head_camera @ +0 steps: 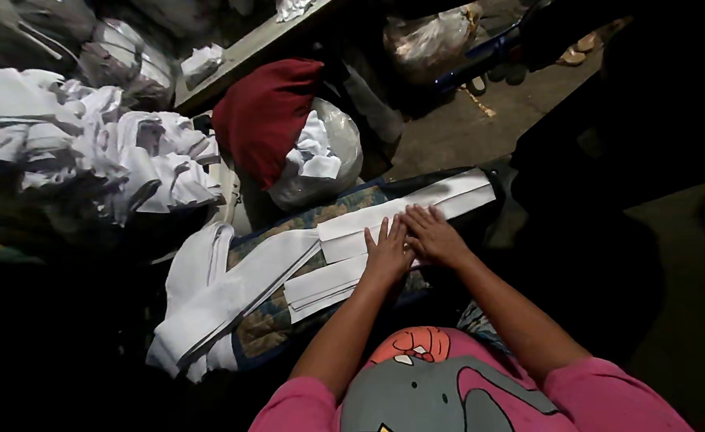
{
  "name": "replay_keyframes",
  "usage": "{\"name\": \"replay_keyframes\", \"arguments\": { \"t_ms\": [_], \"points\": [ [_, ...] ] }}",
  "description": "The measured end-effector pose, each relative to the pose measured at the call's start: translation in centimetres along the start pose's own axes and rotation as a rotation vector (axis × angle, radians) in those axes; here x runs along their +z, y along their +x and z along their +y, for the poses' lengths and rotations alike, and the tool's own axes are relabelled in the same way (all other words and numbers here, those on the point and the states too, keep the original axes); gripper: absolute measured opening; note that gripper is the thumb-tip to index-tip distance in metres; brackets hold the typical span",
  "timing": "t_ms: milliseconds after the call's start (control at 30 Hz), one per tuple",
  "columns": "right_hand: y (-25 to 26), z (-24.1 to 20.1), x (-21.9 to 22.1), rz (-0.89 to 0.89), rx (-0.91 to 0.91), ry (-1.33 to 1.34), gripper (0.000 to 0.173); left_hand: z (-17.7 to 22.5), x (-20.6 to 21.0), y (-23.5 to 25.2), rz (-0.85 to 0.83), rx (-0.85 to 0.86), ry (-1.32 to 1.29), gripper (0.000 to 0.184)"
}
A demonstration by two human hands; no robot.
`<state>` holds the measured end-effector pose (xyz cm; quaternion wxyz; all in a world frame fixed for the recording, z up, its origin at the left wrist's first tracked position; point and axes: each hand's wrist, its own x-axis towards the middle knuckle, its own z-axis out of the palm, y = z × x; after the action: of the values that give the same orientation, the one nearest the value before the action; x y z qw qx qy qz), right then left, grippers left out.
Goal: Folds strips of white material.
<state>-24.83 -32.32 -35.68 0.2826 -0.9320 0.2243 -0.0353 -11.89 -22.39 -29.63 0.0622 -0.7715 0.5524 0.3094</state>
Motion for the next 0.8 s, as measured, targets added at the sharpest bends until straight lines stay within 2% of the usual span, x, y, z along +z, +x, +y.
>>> {"name": "replay_keyframes", "arguments": {
  "t_ms": [100, 167, 300, 433, 533, 600, 633, 700, 800],
  "points": [
    [-1.5, 3.8, -1.8, 0.070, 0.081, -0.167, 0.058, -1.2, -0.2, -0.6, 0.029, -0.049, -0.022, 0.075],
    [-2.6, 5.8, -3.8, 0.120, 0.208, -0.200, 0.061, -2.0, -0.5, -1.1, 0.038, -0.109, -0.012, 0.077],
    [-3.4, 6.5, -5.3, 0.276, 0.389, -0.202, 0.065, -3.5, -0.2, -2.3, 0.061, -0.173, 0.025, 0.080],
    [-3.5, 5.0, -3.2, 0.253, 0.274, -0.218, 0.066, -4.4, 0.5, -2.9, 0.121, -0.175, 0.032, 0.074],
    [-3.7, 4.8, -3.6, 0.216, 0.314, -0.187, 0.061, -5.8, 0.2, -3.8, 0.166, -0.260, 0.013, 0.071],
    [-4.0, 4.2, -4.1, 0.296, 0.295, -0.155, 0.058, -6.8, -0.2, -4.6, 0.200, -0.332, -0.010, 0.077],
    [-4.2, 3.7, -4.4, 0.324, 0.259, -0.133, 0.051, -7.1, -0.4, -4.9, 0.220, -0.340, -0.035, 0.082],
    [-4.7, 2.5, -4.6, 0.267, 0.201, -0.064, 0.038, -7.3, -0.1, -5.5, 0.282, -0.247, -0.101, 0.077],
    [-5.2, 1.5, -3.6, 0.104, 0.208, 0.008, 0.032, -6.7, 1.4, -6.0, 0.358, 0.023, -0.137, 0.049]
  ]
}}
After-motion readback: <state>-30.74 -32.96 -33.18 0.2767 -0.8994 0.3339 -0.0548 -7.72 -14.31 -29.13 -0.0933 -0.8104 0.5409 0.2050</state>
